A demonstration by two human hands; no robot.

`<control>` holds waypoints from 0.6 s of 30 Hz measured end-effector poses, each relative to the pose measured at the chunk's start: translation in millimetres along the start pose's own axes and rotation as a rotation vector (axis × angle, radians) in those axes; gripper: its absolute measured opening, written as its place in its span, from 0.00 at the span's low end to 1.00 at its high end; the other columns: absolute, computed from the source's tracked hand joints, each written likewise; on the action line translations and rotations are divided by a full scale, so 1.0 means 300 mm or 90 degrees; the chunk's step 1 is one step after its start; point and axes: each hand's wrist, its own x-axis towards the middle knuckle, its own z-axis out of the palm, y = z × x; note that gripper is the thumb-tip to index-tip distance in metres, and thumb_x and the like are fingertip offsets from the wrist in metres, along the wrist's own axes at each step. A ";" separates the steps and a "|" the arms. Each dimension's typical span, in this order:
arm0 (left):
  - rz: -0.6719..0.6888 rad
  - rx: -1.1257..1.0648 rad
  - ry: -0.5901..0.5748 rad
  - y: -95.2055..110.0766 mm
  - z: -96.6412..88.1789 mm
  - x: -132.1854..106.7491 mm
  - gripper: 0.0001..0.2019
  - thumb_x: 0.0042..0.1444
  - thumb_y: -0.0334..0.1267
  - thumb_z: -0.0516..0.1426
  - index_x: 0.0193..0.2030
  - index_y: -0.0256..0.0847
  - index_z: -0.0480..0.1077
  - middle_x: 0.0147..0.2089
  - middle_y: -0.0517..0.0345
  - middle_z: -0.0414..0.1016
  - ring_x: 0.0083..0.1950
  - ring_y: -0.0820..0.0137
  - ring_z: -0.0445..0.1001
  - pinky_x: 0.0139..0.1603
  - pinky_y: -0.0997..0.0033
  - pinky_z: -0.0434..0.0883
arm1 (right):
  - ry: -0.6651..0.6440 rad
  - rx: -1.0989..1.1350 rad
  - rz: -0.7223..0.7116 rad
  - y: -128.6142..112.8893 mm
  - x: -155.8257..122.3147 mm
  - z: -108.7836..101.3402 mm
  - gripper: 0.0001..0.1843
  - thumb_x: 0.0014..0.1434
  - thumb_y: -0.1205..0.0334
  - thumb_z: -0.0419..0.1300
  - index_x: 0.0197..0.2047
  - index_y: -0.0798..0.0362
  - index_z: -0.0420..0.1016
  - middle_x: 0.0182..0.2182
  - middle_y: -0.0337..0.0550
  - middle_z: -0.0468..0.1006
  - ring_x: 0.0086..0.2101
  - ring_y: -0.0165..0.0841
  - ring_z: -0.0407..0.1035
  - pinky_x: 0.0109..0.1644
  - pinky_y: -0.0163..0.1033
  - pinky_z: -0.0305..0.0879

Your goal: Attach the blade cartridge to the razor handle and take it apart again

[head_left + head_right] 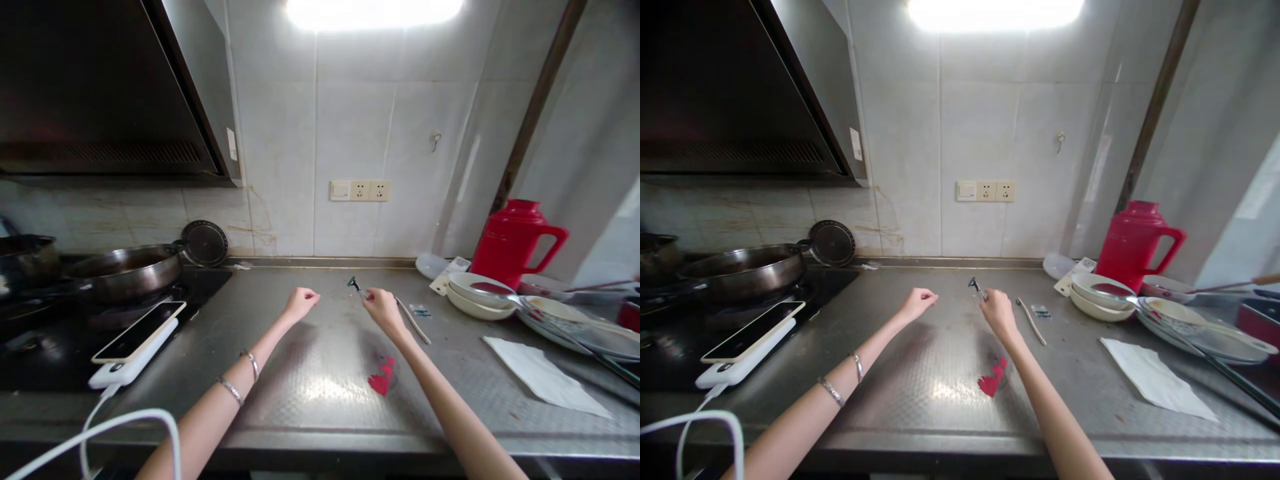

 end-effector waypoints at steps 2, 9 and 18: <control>-0.041 -0.038 -0.018 0.052 0.070 0.005 0.16 0.49 0.45 0.54 0.25 0.34 0.74 0.24 0.54 0.75 0.24 0.73 0.69 0.26 0.75 0.62 | 0.003 0.009 -0.018 -0.068 -0.013 0.003 0.13 0.51 0.67 0.53 0.37 0.56 0.76 0.32 0.48 0.78 0.34 0.34 0.71 0.34 0.31 0.55; -0.137 -0.110 -0.011 0.112 0.157 0.004 0.21 0.47 0.54 0.55 0.22 0.34 0.71 0.17 0.61 0.66 0.15 0.79 0.57 0.16 0.78 0.53 | -0.021 0.004 -0.059 -0.203 -0.062 0.015 0.12 0.54 0.67 0.53 0.41 0.55 0.72 0.35 0.47 0.76 0.35 0.33 0.70 0.36 0.31 0.56; -0.199 -0.105 -0.056 0.107 0.157 -0.004 0.19 0.52 0.48 0.53 0.19 0.35 0.67 0.15 0.63 0.62 0.14 0.80 0.57 0.16 0.78 0.54 | -0.053 -0.025 -0.081 -0.246 -0.097 0.028 0.09 0.55 0.67 0.53 0.40 0.56 0.70 0.37 0.49 0.76 0.36 0.34 0.70 0.35 0.32 0.55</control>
